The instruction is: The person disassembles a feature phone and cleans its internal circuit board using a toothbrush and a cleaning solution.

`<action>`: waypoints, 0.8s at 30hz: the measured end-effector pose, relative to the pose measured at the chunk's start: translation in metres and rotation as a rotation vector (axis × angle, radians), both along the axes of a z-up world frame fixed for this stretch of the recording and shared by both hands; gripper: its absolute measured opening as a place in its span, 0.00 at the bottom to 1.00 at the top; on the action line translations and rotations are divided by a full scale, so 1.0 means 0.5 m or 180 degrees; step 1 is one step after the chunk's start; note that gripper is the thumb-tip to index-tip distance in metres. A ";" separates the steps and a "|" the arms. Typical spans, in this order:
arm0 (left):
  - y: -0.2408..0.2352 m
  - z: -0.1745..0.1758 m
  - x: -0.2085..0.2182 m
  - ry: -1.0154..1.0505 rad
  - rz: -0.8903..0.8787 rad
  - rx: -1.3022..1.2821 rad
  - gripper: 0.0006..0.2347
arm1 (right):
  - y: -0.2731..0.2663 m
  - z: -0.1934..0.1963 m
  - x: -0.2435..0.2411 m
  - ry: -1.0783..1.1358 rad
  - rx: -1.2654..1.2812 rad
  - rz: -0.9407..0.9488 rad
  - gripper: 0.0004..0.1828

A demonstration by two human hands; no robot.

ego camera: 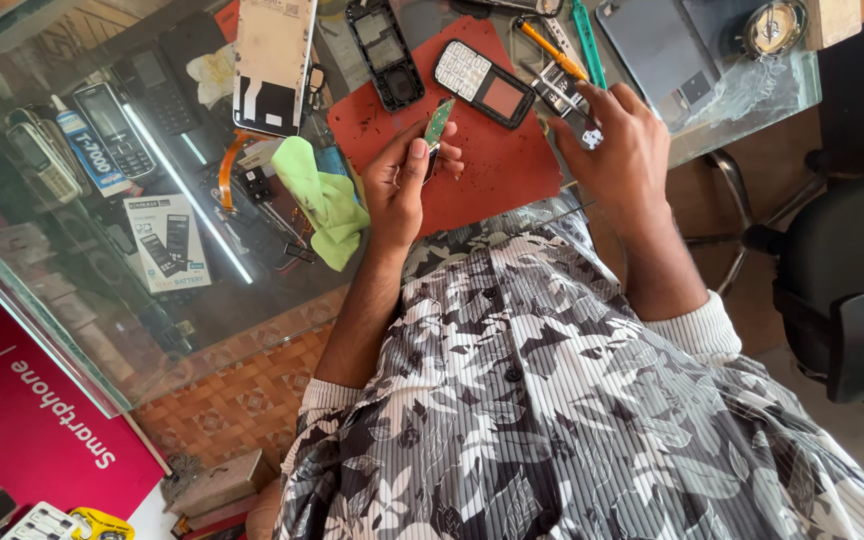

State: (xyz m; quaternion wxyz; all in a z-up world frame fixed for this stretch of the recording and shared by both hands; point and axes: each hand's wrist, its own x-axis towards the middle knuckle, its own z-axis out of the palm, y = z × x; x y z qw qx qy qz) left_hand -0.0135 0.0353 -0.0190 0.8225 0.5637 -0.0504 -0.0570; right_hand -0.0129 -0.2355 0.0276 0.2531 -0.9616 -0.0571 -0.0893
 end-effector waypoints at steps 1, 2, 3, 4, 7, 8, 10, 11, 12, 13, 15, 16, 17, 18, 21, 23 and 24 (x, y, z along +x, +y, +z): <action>0.001 -0.001 0.000 -0.0036 0.0014 0.0034 0.15 | 0.006 -0.003 0.009 0.0069 -0.0085 0.0001 0.22; 0.003 -0.002 0.001 -0.0071 0.0028 0.0068 0.15 | 0.010 -0.007 0.018 0.0137 -0.0171 0.0002 0.25; 0.004 -0.002 0.001 -0.0059 0.0032 0.0038 0.15 | 0.011 -0.013 0.024 0.0146 -0.0140 -0.0003 0.23; 0.005 -0.003 0.001 -0.0047 0.0037 0.0009 0.15 | 0.010 -0.019 0.029 0.0156 -0.0110 -0.0008 0.22; 0.005 -0.004 0.002 -0.0024 0.0025 -0.0020 0.15 | -0.007 -0.032 0.024 0.0086 0.0102 -0.0039 0.20; 0.004 -0.004 0.002 -0.0016 0.0018 -0.0017 0.15 | -0.016 -0.035 0.020 0.0048 0.0195 -0.0050 0.21; 0.002 -0.004 0.002 -0.0003 0.0027 -0.0015 0.15 | -0.043 -0.030 -0.002 0.0002 0.0339 -0.0044 0.20; 0.002 -0.004 0.002 0.0002 0.0028 -0.0011 0.15 | -0.058 -0.025 -0.017 -0.0023 0.0415 -0.0044 0.19; 0.002 -0.004 0.003 -0.0002 0.0036 -0.0010 0.15 | -0.075 -0.017 -0.033 0.0112 0.0410 -0.0058 0.20; 0.001 -0.005 0.004 -0.0007 0.0042 -0.0013 0.15 | -0.093 -0.006 -0.049 0.0245 0.0401 -0.0074 0.20; 0.000 -0.006 0.006 -0.0019 0.0047 -0.0001 0.15 | -0.111 0.002 -0.063 0.0431 0.0245 -0.0078 0.20; -0.001 -0.006 0.005 -0.0026 0.0047 0.0016 0.15 | -0.115 0.004 -0.067 0.0484 0.0098 -0.0067 0.20; -0.002 -0.007 0.003 -0.0028 0.0040 0.0031 0.15 | -0.116 0.007 -0.070 0.0542 -0.0050 -0.0061 0.19; -0.004 -0.008 0.002 -0.0017 0.0028 0.0022 0.15 | -0.115 0.013 -0.072 0.0481 -0.0127 -0.0071 0.21; -0.003 -0.004 0.004 -0.0007 0.0041 -0.0018 0.15 | -0.091 0.032 -0.054 0.0262 -0.0052 0.0005 0.24; -0.002 0.000 0.002 0.0020 0.0087 -0.0092 0.15 | -0.062 0.043 -0.030 0.0117 0.0374 0.0163 0.22; -0.001 0.003 -0.001 0.0021 0.0133 -0.0083 0.15 | -0.041 0.045 -0.018 0.0100 0.0401 0.0275 0.23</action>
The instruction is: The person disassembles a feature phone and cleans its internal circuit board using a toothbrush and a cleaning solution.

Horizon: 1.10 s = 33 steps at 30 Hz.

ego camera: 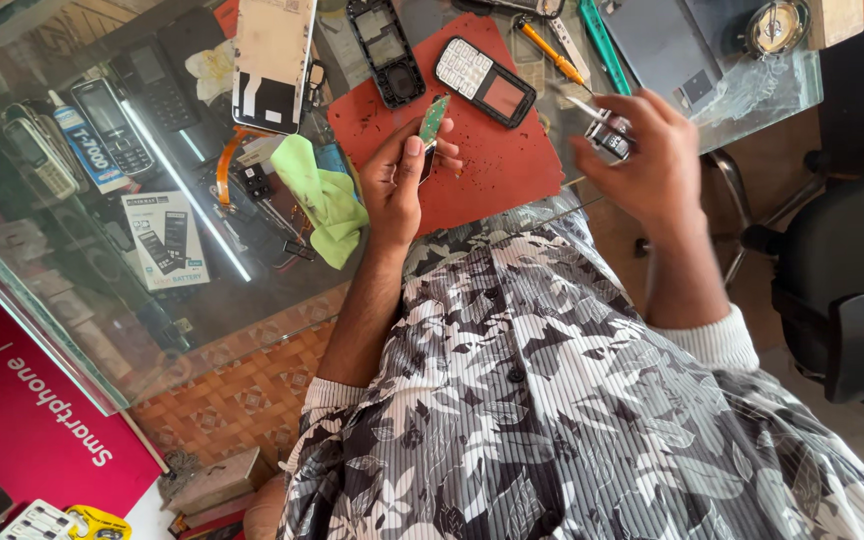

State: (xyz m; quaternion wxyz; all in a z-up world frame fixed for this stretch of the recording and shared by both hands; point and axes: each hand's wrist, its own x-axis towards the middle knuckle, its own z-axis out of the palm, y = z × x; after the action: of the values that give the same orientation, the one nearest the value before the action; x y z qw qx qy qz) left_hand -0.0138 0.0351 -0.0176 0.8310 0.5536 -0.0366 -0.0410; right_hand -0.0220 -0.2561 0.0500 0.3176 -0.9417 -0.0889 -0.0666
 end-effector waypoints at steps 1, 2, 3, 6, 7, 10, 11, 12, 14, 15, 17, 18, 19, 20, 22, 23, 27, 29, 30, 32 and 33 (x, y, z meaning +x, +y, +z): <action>0.003 0.002 -0.002 -0.0002 0.0051 0.0010 0.15 | 0.025 -0.001 0.015 -0.0026 0.0030 0.0116 0.23; 0.006 0.004 -0.004 -0.0003 0.0102 0.0019 0.15 | 0.051 -0.003 0.030 -0.0051 0.0059 0.0232 0.23; 0.010 0.006 -0.008 -0.0040 0.0203 0.0118 0.15 | 0.077 -0.006 0.047 -0.0166 0.0036 0.0349 0.24; 0.023 0.006 -0.018 -0.0154 0.0505 0.0281 0.15 | 0.143 -0.019 0.094 -0.0374 -0.0193 0.0521 0.28; 0.029 0.005 -0.021 -0.0189 0.0610 0.0244 0.14 | 0.161 -0.025 0.106 -0.0348 -0.0378 0.0463 0.30; 0.042 0.004 -0.035 -0.0196 0.0860 0.0155 0.15 | 0.171 -0.034 0.140 -0.0221 -0.0655 0.0405 0.29; 0.047 0.005 -0.038 -0.0178 0.0937 0.0134 0.15 | 0.172 -0.038 0.149 -0.0168 -0.0697 0.0409 0.28; 0.050 0.004 -0.038 -0.0161 0.0969 0.0129 0.16 | 0.173 -0.041 0.158 -0.0178 -0.0646 0.0411 0.28; 0.053 0.003 -0.036 -0.0127 0.1028 0.0109 0.17 | 0.176 -0.043 0.170 -0.0197 -0.0555 0.0411 0.28; 0.052 0.002 -0.034 -0.0136 0.1080 0.0057 0.17 | 0.183 -0.043 0.175 -0.0217 -0.0342 0.0395 0.29; 0.049 -0.001 -0.030 -0.0146 0.1180 -0.0051 0.17 | 0.212 -0.049 0.184 -0.0245 0.0079 0.0361 0.30; 0.048 -0.003 -0.028 -0.0139 0.1236 -0.0068 0.17 | 0.233 -0.055 0.190 -0.0287 0.0062 0.0331 0.29; 0.049 -0.005 -0.026 -0.0131 0.1291 -0.0082 0.17 | 0.258 -0.065 0.201 -0.0329 0.0047 0.0300 0.29; 0.049 -0.006 -0.027 -0.0123 0.1345 -0.0097 0.17 | 0.281 -0.074 0.211 -0.0371 0.0033 0.0270 0.28; 0.047 -0.006 -0.028 -0.0110 0.1433 -0.0152 0.17 | 0.322 -0.091 0.230 -0.0453 -0.0354 0.0285 0.30; 0.048 -0.006 -0.027 -0.0111 0.1476 -0.0176 0.17 | 0.336 -0.096 0.236 -0.0501 -0.0542 0.0290 0.32; 0.054 -0.008 -0.027 -0.0165 0.1440 -0.0108 0.16 | 0.353 -0.103 0.244 -0.0265 -0.0705 0.0197 0.36; 0.052 -0.011 -0.025 -0.0096 0.1403 -0.0122 0.16 | 0.334 -0.092 0.250 -0.0351 -0.0581 0.0286 0.35; 0.051 -0.010 -0.027 -0.0123 0.1382 -0.0113 0.16 | 0.320 -0.081 0.242 -0.0255 -0.0485 0.0364 0.32; 0.049 -0.006 -0.024 -0.0203 0.1328 -0.0098 0.16 | 0.279 -0.050 0.218 -0.0087 -0.0290 0.0504 0.28; 0.049 -0.002 -0.028 -0.0196 0.1282 -0.0061 0.16 | 0.249 -0.031 0.194 -0.0148 -0.0294 0.0626 0.28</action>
State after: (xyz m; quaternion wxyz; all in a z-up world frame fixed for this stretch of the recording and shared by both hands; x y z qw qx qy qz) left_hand -0.0276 0.0595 -0.0188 0.8261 0.5428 0.0491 0.1432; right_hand 0.0752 -0.1319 0.0348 0.2767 -0.9403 -0.1912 -0.0527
